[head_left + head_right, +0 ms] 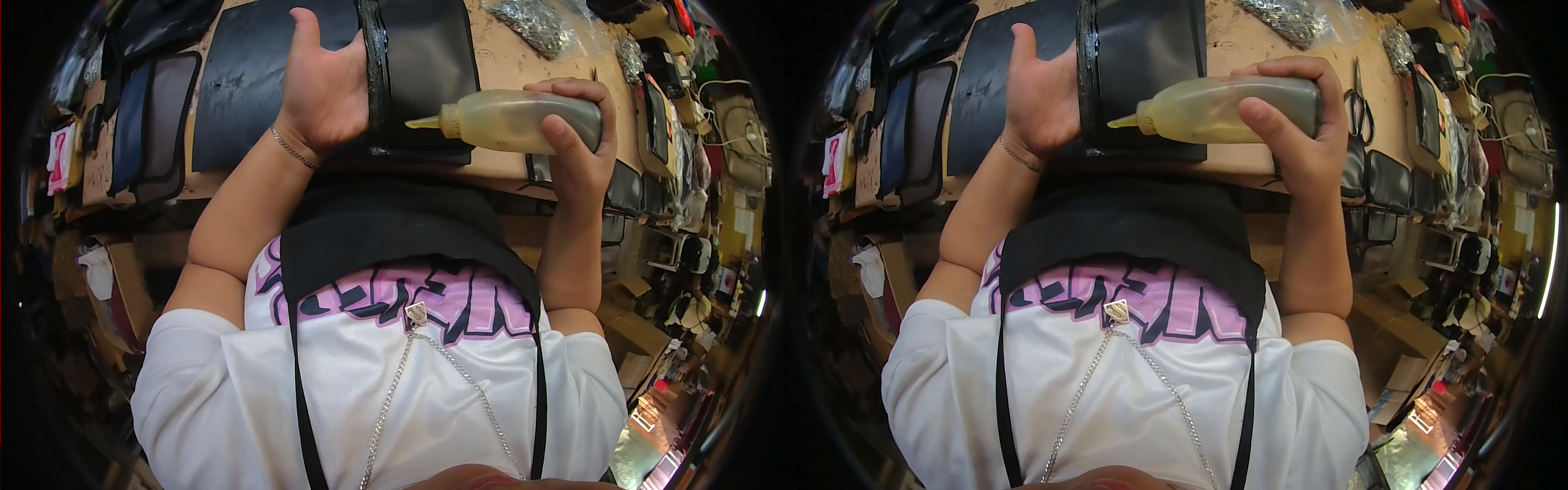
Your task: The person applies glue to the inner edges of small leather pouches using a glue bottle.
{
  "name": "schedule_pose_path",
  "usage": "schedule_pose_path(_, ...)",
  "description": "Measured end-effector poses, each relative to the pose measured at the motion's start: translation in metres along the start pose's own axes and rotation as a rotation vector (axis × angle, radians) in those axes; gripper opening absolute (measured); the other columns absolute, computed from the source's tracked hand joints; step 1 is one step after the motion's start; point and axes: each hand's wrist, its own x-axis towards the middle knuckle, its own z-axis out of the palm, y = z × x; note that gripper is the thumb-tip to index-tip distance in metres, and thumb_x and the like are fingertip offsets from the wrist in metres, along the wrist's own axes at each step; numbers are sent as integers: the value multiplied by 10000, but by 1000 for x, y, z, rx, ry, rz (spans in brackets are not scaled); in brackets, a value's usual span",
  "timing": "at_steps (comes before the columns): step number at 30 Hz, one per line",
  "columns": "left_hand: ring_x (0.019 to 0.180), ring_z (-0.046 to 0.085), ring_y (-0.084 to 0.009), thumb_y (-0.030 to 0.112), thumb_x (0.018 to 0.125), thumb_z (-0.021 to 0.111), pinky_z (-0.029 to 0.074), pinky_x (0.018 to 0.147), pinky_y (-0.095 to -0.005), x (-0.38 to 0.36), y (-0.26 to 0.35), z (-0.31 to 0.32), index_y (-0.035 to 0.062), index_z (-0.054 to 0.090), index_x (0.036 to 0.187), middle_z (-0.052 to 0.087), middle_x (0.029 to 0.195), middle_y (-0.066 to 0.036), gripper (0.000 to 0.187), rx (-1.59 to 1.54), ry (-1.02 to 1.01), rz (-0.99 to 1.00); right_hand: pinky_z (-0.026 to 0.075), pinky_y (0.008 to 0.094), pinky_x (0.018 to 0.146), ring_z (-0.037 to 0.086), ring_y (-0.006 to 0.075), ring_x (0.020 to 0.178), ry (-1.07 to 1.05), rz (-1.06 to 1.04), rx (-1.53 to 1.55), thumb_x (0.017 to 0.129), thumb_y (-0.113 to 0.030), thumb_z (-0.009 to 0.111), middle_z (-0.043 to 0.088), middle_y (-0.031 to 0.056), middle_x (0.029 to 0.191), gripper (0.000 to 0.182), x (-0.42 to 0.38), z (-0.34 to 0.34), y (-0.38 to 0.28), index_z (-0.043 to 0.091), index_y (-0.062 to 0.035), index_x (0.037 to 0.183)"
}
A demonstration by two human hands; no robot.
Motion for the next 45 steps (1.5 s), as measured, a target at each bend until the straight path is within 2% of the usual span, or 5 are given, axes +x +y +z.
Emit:
schedule_pose_path(27,1367,451,-369,925,790,259,331,1150,-499,12,6,30,21,312,1530,442,1498,-214,1170,81,286,72,503,325,891,638,215,1013,-351,-174,-304,742,-55,856,664,137,1050,430,5,14,5,592,-24,1081)
schedule_pose_path(36,1415,371,-399,902,822,137,277,1178,-534,4,13,5,8,233,1550,354,1551,-220,1157,-54,103,80,524,354,928,657,239,1029,31,-51,54,816,-116,797,676,192,1096,416,9,-3,-1,547,-13,1132)
schedule_pose_path(39,1417,369,-392,896,828,151,278,1178,-527,13,7,40,10,232,1551,354,1551,-217,1147,273,578,73,518,362,939,647,245,1053,23,-98,86,858,-186,767,660,194,1117,409,8,-8,1,540,-11,1150)
schedule_pose_path(42,1419,367,-388,890,835,166,282,1177,-520,8,12,16,15,232,1553,364,1547,-213,1134,-45,62,34,494,372,972,624,233,1094,88,-89,318,930,-279,684,635,184,1163,387,7,-16,0,532,-15,1169)
schedule_pose_path(45,1370,442,-347,915,809,188,324,1156,-502,-4,22,22,45,270,1539,440,1498,-186,1139,136,244,76,462,361,967,578,196,1105,435,-81,473,1007,-362,554,612,132,1138,352,16,-32,-1,518,-46,1157)
